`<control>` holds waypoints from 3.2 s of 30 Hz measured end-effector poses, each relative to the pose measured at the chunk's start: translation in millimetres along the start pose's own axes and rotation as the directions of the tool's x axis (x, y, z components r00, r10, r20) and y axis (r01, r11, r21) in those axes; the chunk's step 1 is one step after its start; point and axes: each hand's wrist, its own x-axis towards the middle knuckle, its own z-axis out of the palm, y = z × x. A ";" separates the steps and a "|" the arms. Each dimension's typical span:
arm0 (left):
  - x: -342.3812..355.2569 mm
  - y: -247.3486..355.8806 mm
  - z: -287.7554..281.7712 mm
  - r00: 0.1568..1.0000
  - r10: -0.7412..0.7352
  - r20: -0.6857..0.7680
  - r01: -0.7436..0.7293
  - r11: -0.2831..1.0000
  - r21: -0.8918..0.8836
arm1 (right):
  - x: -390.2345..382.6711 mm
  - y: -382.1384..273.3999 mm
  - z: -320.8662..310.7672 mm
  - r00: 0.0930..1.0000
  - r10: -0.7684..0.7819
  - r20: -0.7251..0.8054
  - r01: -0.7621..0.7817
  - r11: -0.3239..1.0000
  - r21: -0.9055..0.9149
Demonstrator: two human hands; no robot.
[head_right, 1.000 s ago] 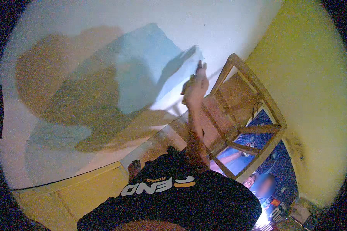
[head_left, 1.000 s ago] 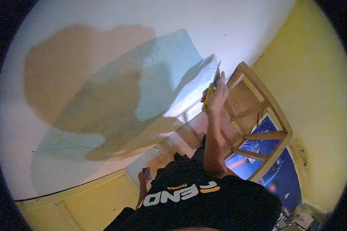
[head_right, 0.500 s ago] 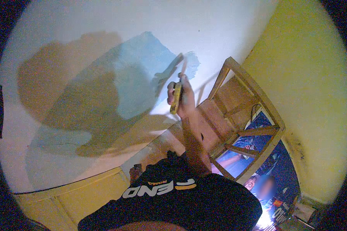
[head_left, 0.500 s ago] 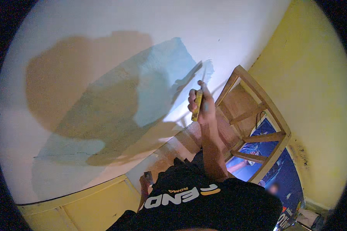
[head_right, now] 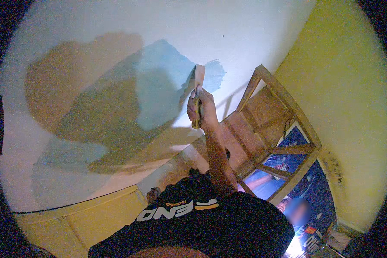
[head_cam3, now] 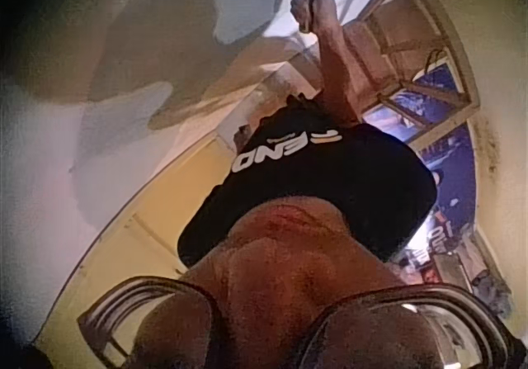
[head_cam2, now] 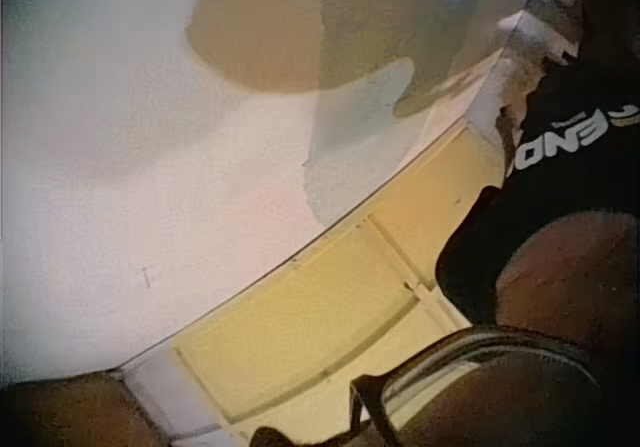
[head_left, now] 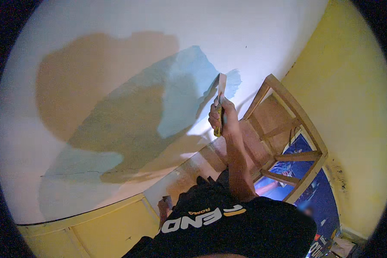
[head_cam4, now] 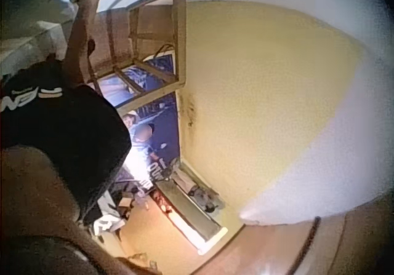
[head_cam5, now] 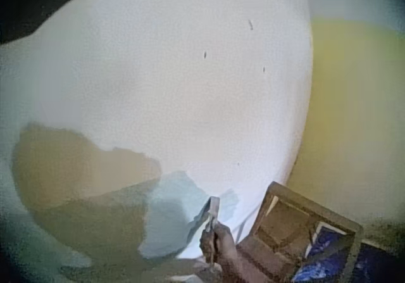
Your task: Patching and sanding a ceiling area to smooth out cracks and imperfections.
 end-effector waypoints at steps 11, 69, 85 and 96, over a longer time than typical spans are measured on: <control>20.1 -21.3 4.3 0.995 0.096 0.021 -0.097 0.994 0.056 | -7.9 0.3 20.3 0.996 0.033 -0.088 -0.035 0.999 -0.022; 60.4 -62.0 26.6 0.722 0.692 -0.025 -0.602 0.644 0.472 | -11.1 3.9 1.4 0.747 -0.662 0.057 0.233 0.181 -0.955; 35.6 -60.4 29.5 0.967 0.256 0.008 -0.248 0.929 0.276 | -14.3 5.2 7.9 0.771 -0.632 0.074 0.285 0.239 -0.928; 41.1 -68.6 40.0 0.966 0.256 0.035 -0.254 0.915 0.314 | -17.3 8.1 11.2 0.770 -0.631 0.095 0.231 0.136 -0.963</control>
